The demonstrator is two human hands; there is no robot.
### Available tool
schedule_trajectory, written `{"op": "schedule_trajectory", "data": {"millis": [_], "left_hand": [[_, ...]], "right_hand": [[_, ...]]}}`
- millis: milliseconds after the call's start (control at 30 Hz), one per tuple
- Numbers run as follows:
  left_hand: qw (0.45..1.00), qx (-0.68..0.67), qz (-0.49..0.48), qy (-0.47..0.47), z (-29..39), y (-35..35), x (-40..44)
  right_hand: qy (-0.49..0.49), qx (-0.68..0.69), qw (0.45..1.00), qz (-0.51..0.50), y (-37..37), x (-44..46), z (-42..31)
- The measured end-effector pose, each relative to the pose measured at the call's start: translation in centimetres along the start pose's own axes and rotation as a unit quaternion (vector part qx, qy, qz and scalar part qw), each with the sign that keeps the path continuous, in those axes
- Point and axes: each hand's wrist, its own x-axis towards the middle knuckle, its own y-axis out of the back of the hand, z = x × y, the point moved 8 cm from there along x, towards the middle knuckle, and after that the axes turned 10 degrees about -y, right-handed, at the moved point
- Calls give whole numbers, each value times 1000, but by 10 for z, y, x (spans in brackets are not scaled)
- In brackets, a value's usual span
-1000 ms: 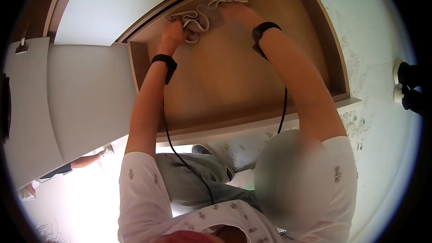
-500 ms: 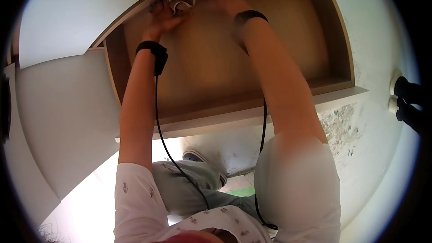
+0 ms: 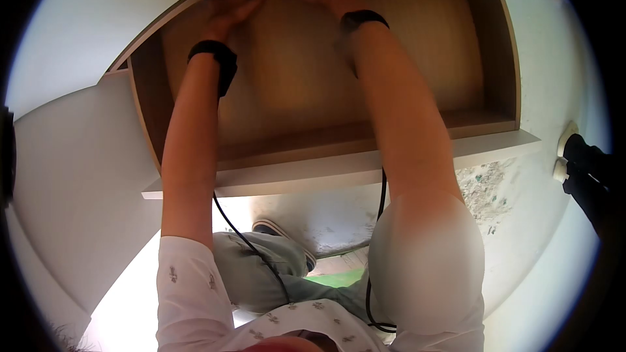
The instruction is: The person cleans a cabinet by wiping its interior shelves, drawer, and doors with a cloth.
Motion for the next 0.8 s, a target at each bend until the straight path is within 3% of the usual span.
{"op": "schedule_trajectory", "data": {"millis": [33,67,133,200,233,333,567,767,800], "left_hand": [[999,-30,18,-1,1,1,3],[992,-49,-102,53,-3,-1,9],[968,-65,-222,101,-6,-15,6],[990,10,-113,79,3,-2,10],[990,9,-116,76,6,-8,8],[996,-44,21,81,2,-1,12],[974,-179,-23,135,23,28,4],[922,-316,-86,206,36,55,-1],[916,-321,-96,218,35,57,-4]], "right_hand": [[-3,3,1000,-5,1,-1,2],[-7,6,1000,-15,0,1,2],[-14,17,999,-34,-1,-1,4],[-27,35,997,-56,1,-8,6],[-34,46,996,-72,0,-11,9],[-60,103,985,-127,-3,-24,11],[-7,74,994,-74,-6,-16,1],[70,77,994,-31,-13,2,-15],[7,-60,998,2,-4,-1,-23]]}}
